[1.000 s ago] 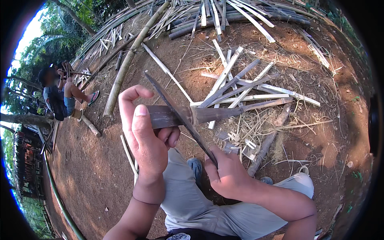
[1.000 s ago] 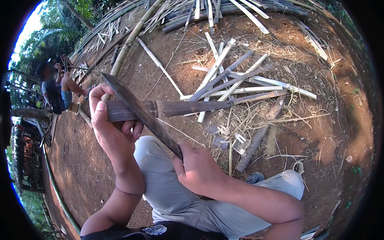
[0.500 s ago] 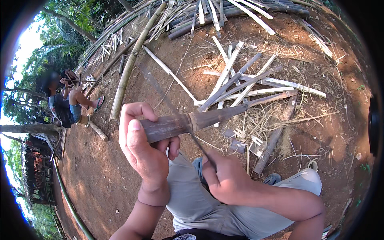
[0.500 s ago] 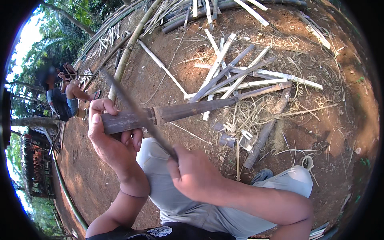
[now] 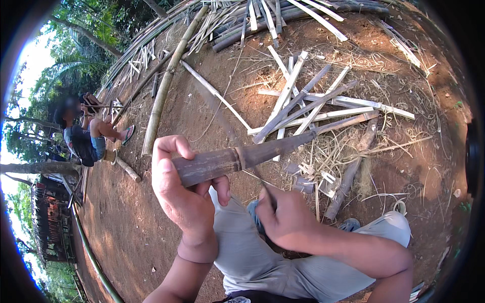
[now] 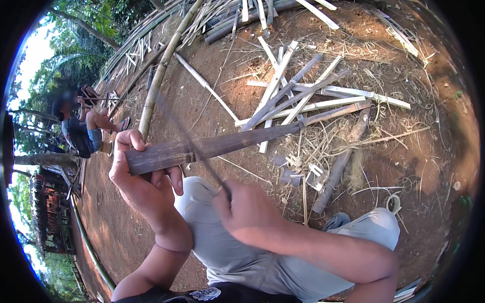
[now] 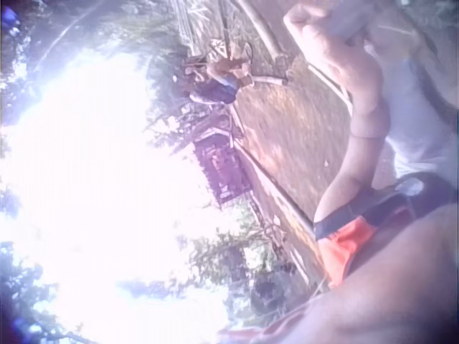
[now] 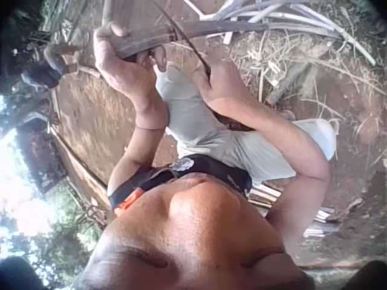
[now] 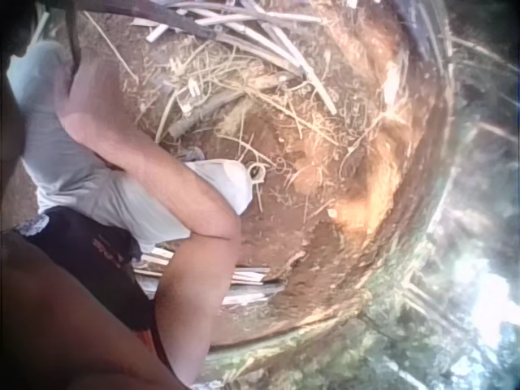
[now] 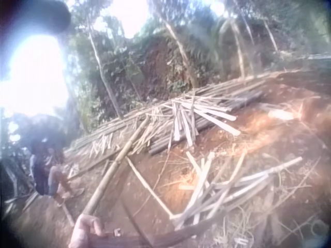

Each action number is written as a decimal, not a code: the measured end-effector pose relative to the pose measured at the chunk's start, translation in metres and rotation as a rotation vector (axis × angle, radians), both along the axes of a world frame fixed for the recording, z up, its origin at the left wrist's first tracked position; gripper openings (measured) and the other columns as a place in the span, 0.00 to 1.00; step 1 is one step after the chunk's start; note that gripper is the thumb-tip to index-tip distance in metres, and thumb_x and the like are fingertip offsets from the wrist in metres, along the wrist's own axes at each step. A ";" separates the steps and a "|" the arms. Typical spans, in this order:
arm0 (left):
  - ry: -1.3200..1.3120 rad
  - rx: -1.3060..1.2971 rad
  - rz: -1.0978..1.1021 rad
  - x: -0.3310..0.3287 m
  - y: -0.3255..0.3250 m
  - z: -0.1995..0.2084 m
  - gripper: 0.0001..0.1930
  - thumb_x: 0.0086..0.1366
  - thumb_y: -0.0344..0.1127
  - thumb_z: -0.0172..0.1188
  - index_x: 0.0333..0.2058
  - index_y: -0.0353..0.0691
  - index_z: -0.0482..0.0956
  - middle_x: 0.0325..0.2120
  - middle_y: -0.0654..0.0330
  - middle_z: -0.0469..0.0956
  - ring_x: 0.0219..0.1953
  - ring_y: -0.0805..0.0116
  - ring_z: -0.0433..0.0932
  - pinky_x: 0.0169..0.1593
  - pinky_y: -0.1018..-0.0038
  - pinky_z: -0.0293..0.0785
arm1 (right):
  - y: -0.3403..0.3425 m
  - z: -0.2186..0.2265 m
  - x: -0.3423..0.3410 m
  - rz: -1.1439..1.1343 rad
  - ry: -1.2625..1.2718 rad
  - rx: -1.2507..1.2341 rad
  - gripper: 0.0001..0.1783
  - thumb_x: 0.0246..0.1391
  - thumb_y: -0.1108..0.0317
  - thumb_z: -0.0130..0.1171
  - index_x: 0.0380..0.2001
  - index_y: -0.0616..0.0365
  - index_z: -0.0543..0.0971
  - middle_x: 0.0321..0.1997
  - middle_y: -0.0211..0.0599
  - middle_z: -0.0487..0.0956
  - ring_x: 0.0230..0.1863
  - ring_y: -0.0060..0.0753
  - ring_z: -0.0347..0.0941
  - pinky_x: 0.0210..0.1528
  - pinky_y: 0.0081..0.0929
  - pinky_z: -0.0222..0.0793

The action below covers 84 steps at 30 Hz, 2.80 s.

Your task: The person sits on the ground and uses a large knife to split long bamboo poles into thin strips. They hold the bamboo with one hand and strike it with the knife to separate the sections, occasionally using a metal tool to pry the pieces apart.

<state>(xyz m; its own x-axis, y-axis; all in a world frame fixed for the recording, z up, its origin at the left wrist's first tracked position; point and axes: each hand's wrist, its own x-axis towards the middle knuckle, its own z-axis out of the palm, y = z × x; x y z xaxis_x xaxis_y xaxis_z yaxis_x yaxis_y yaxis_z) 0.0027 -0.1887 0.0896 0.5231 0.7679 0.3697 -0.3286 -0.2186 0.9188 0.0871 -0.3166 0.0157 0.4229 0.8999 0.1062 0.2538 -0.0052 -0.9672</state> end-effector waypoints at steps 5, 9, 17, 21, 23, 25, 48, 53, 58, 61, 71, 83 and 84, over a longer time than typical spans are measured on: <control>0.010 -0.028 -0.015 0.000 -0.002 -0.004 0.23 0.70 0.57 0.37 0.37 0.39 0.61 0.20 0.62 0.66 0.07 0.73 0.63 0.09 0.80 0.55 | 0.017 -0.010 0.019 -0.101 0.123 -0.201 0.15 0.57 0.67 0.55 0.19 0.65 0.70 0.11 0.39 0.63 0.14 0.26 0.57 0.18 0.35 0.57; -0.007 -0.053 -0.015 -0.004 0.003 -0.005 0.23 0.70 0.56 0.36 0.37 0.39 0.62 0.18 0.62 0.67 0.06 0.73 0.64 0.09 0.81 0.54 | 0.008 0.008 -0.003 0.008 0.039 -0.001 0.19 0.56 0.64 0.56 0.17 0.67 0.75 0.13 0.49 0.72 0.15 0.47 0.72 0.23 0.39 0.66; -0.038 -0.025 -0.049 -0.002 0.009 -0.005 0.21 0.71 0.54 0.34 0.37 0.39 0.62 0.11 0.63 0.62 0.05 0.72 0.60 0.09 0.79 0.54 | 0.017 -0.008 0.007 -0.076 0.146 -0.065 0.24 0.55 0.68 0.59 0.12 0.59 0.59 0.09 0.31 0.59 0.14 0.24 0.52 0.19 0.32 0.53; -0.027 -0.054 0.010 0.000 0.001 -0.006 0.22 0.72 0.54 0.33 0.37 0.39 0.62 0.11 0.65 0.58 0.05 0.72 0.60 0.09 0.78 0.55 | 0.007 0.004 0.007 0.052 0.157 -0.182 0.23 0.54 0.68 0.59 0.11 0.57 0.59 0.09 0.30 0.61 0.15 0.21 0.54 0.19 0.30 0.54; -0.028 -0.039 -0.033 0.000 0.007 -0.005 0.22 0.72 0.55 0.33 0.37 0.40 0.62 0.12 0.64 0.60 0.05 0.72 0.60 0.09 0.79 0.55 | 0.014 -0.002 0.015 -0.013 0.180 -0.219 0.23 0.53 0.69 0.59 0.11 0.56 0.59 0.09 0.29 0.60 0.16 0.19 0.54 0.20 0.30 0.54; -0.033 -0.027 -0.010 0.000 0.006 -0.004 0.22 0.72 0.54 0.32 0.37 0.39 0.62 0.13 0.64 0.60 0.05 0.72 0.60 0.09 0.79 0.56 | 0.010 -0.002 0.004 0.016 0.197 -0.127 0.22 0.52 0.71 0.57 0.11 0.56 0.58 0.09 0.30 0.60 0.15 0.21 0.53 0.20 0.32 0.54; -0.041 -0.127 -0.053 0.007 -0.008 0.002 0.20 0.73 0.54 0.37 0.40 0.40 0.63 0.09 0.65 0.55 0.07 0.68 0.61 0.11 0.75 0.61 | 0.005 0.010 0.005 -0.071 -0.021 0.009 0.07 0.52 0.77 0.53 0.26 0.62 0.65 0.15 0.50 0.69 0.16 0.54 0.68 0.21 0.39 0.62; -0.052 -0.162 0.113 0.012 -0.025 0.001 0.17 0.73 0.51 0.40 0.38 0.40 0.63 0.09 0.66 0.55 0.07 0.75 0.55 0.11 0.78 0.59 | -0.008 0.025 -0.002 -0.030 -0.055 0.026 0.06 0.53 0.77 0.53 0.31 0.66 0.67 0.16 0.54 0.72 0.21 0.61 0.73 0.25 0.47 0.66; -0.087 -0.041 -0.052 0.004 -0.022 -0.006 0.17 0.73 0.51 0.41 0.38 0.41 0.63 0.13 0.65 0.59 0.08 0.79 0.54 0.10 0.79 0.59 | -0.003 0.003 0.005 -0.130 -0.008 -0.054 0.06 0.53 0.76 0.53 0.32 0.65 0.67 0.17 0.54 0.71 0.21 0.60 0.73 0.25 0.46 0.65; -0.040 -0.176 0.129 0.009 -0.025 -0.003 0.18 0.73 0.52 0.41 0.38 0.41 0.64 0.10 0.67 0.56 0.07 0.77 0.53 0.10 0.78 0.59 | -0.015 0.014 -0.004 -0.036 0.001 0.013 0.05 0.52 0.77 0.52 0.28 0.62 0.66 0.16 0.50 0.69 0.19 0.57 0.70 0.23 0.43 0.62; -0.084 -0.103 0.003 0.007 -0.019 -0.005 0.17 0.74 0.50 0.40 0.38 0.40 0.64 0.09 0.66 0.55 0.06 0.73 0.56 0.11 0.75 0.60 | -0.002 0.007 0.007 -0.028 -0.056 -0.079 0.05 0.53 0.74 0.51 0.32 0.67 0.71 0.21 0.57 0.76 0.27 0.61 0.76 0.30 0.49 0.70; -0.123 -0.071 0.057 -0.036 0.001 -0.029 0.15 0.71 0.46 0.40 0.37 0.39 0.63 0.19 0.63 0.63 0.11 0.79 0.54 0.09 0.79 0.59 | 0.012 -0.125 0.047 -0.267 0.176 -0.554 0.12 0.50 0.62 0.62 0.26 0.61 0.76 0.26 0.45 0.81 0.29 0.44 0.80 0.35 0.35 0.74; -0.083 -0.039 0.086 -0.045 -0.002 -0.035 0.14 0.71 0.45 0.39 0.37 0.39 0.64 0.19 0.63 0.64 0.12 0.77 0.58 0.11 0.78 0.63 | 0.007 -0.138 0.049 -0.255 0.159 -0.535 0.15 0.51 0.59 0.62 0.29 0.62 0.77 0.27 0.46 0.82 0.29 0.45 0.80 0.36 0.36 0.74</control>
